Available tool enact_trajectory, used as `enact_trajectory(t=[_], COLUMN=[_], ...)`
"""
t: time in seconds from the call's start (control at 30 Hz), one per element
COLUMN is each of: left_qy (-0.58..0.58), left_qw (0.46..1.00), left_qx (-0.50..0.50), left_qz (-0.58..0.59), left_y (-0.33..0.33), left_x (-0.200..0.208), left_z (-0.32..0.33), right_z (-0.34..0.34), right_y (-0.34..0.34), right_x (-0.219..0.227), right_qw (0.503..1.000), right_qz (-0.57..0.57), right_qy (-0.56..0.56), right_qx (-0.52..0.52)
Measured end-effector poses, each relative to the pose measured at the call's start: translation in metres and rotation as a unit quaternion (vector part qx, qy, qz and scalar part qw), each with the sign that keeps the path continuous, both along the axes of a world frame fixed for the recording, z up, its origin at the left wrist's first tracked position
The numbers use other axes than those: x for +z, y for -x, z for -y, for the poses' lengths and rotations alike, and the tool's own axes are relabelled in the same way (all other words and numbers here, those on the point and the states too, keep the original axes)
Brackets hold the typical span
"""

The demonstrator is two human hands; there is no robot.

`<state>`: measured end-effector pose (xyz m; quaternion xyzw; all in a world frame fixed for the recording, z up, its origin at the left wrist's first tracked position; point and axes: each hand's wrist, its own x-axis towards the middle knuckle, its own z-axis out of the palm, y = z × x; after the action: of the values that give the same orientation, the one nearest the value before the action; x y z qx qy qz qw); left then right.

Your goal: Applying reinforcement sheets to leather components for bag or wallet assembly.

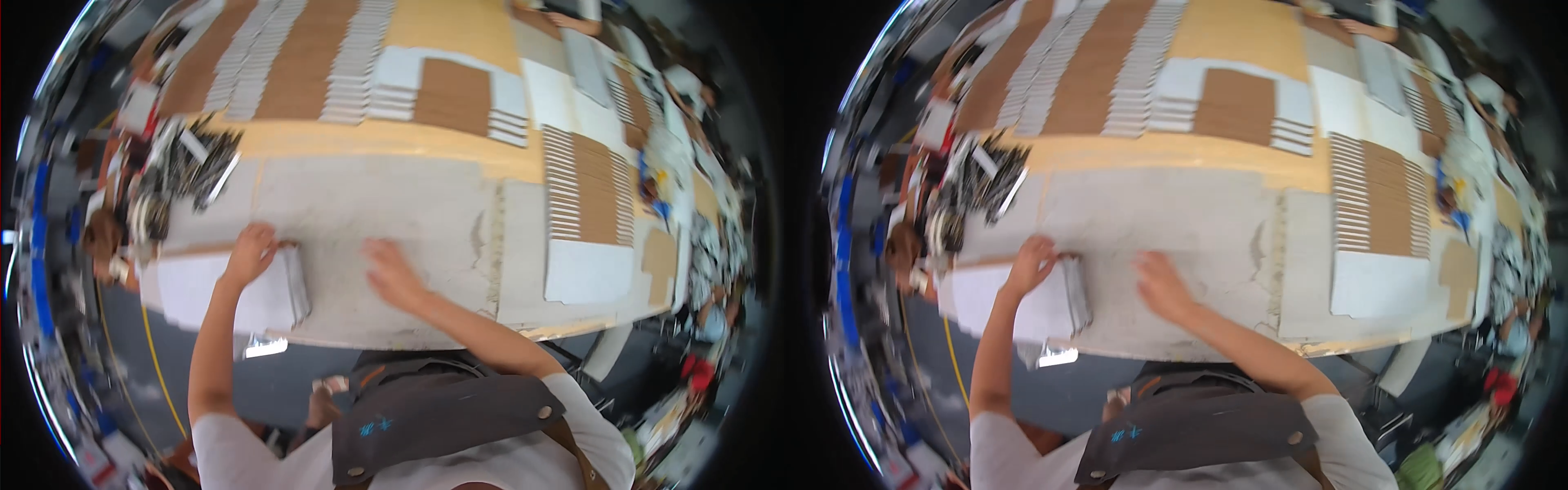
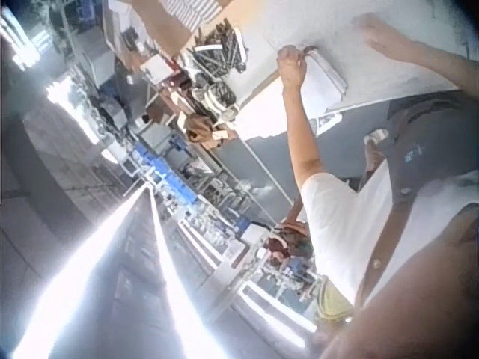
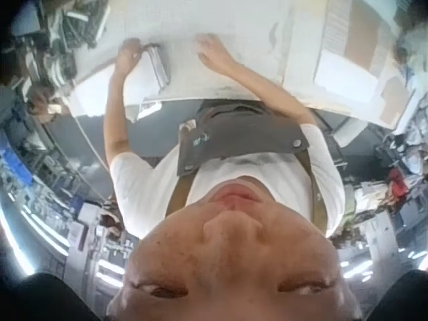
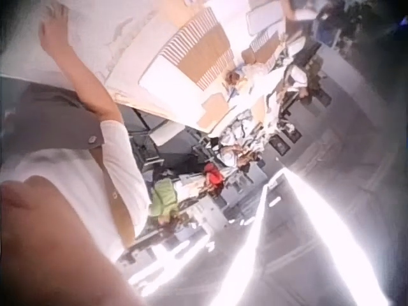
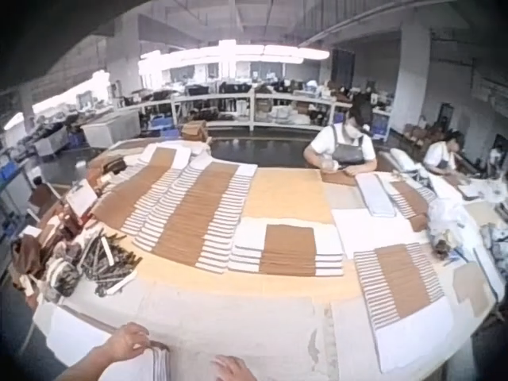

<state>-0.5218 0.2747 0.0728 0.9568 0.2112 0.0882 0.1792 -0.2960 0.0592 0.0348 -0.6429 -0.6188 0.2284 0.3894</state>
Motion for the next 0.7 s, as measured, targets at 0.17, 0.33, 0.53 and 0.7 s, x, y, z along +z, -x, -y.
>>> enact_trajectory(t=[0.17,0.33,0.53,0.7], left_qy=[0.139,0.238,0.299,0.132], left_qw=[0.988,0.970,0.947,0.967], left_qx=[-0.027,0.040,0.098,-0.043], left_qz=[-0.063,-0.035,-0.073,-0.214], left_y=[0.002,0.017,0.037,0.037], left_x=[0.026,0.061,0.086,0.116], left_z=[-0.012,-0.004,0.001,-0.035], right_z=[-0.055,-0.085,-0.087,-0.073], right_y=[0.054,0.098,0.149,0.125], right_x=[0.013,0.024,0.028,0.060], right_qw=[0.994,0.957,0.950,0.958], right_qz=[-0.058,-0.218,-0.217,-0.221], right_qy=[-0.002,0.144,0.188,0.092], right_qx=[0.093,0.125,0.125,0.155])
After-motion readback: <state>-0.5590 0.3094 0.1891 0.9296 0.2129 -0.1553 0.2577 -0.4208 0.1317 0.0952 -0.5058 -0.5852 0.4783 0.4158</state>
